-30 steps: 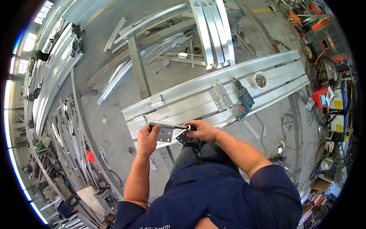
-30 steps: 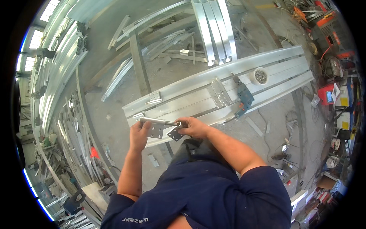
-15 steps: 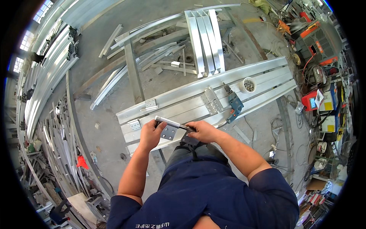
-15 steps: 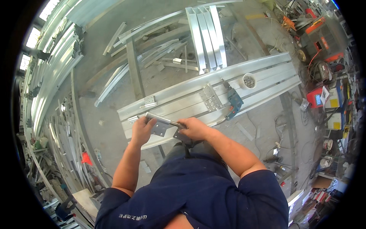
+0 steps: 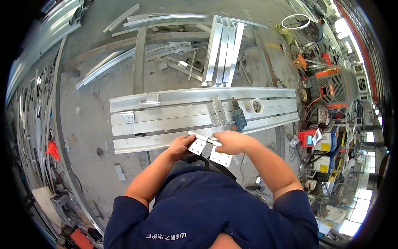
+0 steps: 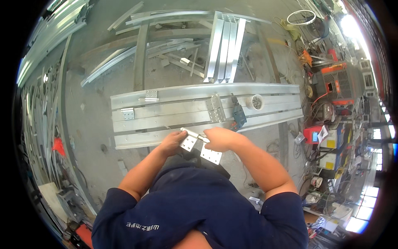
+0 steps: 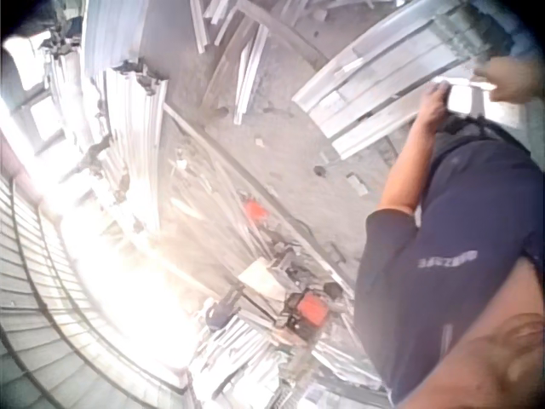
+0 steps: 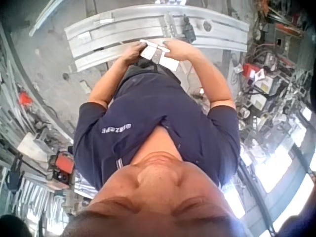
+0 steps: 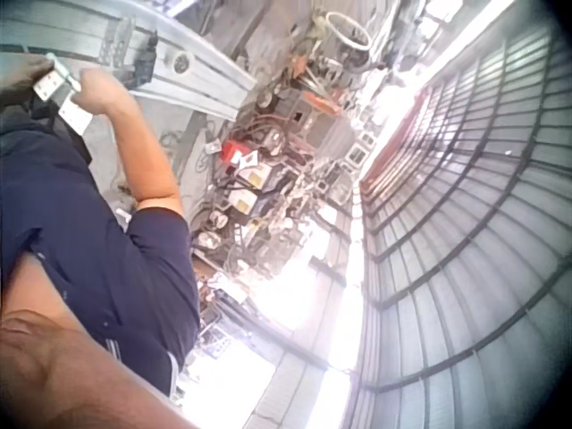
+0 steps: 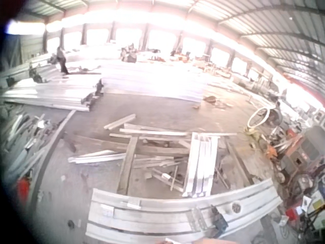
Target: The person uses a yellow pneumatic tool to fasten metal brackets onto a long metal panel. They then pick up additional brackets and position them on the panel, preparing for further assembly.
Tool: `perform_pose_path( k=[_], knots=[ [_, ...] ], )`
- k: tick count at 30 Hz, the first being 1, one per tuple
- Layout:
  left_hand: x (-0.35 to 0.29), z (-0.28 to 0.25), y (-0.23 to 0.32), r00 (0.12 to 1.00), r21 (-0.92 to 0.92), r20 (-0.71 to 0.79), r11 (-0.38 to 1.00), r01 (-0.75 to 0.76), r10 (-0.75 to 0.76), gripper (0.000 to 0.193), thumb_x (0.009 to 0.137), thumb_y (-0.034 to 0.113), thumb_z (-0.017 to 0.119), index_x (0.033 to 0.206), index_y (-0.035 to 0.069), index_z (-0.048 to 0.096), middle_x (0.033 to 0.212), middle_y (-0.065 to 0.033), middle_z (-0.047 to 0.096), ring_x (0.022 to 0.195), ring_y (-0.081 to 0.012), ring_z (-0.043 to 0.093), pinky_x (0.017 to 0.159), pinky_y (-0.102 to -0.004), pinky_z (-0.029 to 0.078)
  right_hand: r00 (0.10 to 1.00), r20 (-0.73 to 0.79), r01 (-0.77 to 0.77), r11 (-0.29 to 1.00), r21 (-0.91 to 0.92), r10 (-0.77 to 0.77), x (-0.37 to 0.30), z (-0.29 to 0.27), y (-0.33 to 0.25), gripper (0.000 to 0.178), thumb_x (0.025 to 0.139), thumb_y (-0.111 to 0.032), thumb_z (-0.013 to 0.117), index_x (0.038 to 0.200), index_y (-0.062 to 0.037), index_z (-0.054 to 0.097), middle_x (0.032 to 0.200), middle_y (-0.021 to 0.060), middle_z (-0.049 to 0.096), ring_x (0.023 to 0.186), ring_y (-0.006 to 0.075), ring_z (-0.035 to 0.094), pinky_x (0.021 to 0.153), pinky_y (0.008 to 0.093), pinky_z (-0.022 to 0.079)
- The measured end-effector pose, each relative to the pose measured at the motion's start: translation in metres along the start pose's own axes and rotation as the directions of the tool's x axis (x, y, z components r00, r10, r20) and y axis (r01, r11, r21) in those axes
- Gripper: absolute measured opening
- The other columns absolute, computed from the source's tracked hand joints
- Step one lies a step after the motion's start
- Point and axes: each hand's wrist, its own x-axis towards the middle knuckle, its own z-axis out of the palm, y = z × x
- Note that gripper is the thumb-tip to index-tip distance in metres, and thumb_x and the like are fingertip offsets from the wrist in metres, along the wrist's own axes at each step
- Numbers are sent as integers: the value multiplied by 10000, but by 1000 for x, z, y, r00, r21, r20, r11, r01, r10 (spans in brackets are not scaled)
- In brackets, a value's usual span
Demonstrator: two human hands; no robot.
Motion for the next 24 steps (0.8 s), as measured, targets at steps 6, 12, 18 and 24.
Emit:
perform_pose_path(
  k=[6,12,18,24],
  knots=[
    [20,4,-19,993,-34,5,992,-120,120,316,970,263,537,1091,-27,566,950,-86,637,846,-172,626,774,-317,513,992,-12,-122,991,50,122,-32,5,15,388,828,-210,618,1120,28,527,979,225,649,937,362,628,791,434,488],
    [31,25,-1,984,-134,177,991,15,9,331,949,261,565,1117,-24,563,990,-97,646,894,-199,635,836,-347,503,953,-263,-60,946,318,149,-69,16,71,372,787,-178,611,1128,-35,564,910,211,648,887,369,626,779,424,493],
    [84,91,-6,970,256,240,966,-24,-40,337,919,229,609,1162,-4,589,1066,-80,648,961,-164,612,867,-324,478,931,-323,-97,968,230,170,-98,12,133,398,762,-275,629,1125,-113,633,815,176,656,812,336,638,727,399,498],
    [158,181,-41,978,684,144,699,-208,151,258,909,179,613,1109,17,627,935,16,619,818,-94,519,745,-283,435,817,-537,98,867,489,211,-110,61,283,292,768,-295,641,942,-73,716,773,157,678,737,282,652,677,373,506]
  ],
)
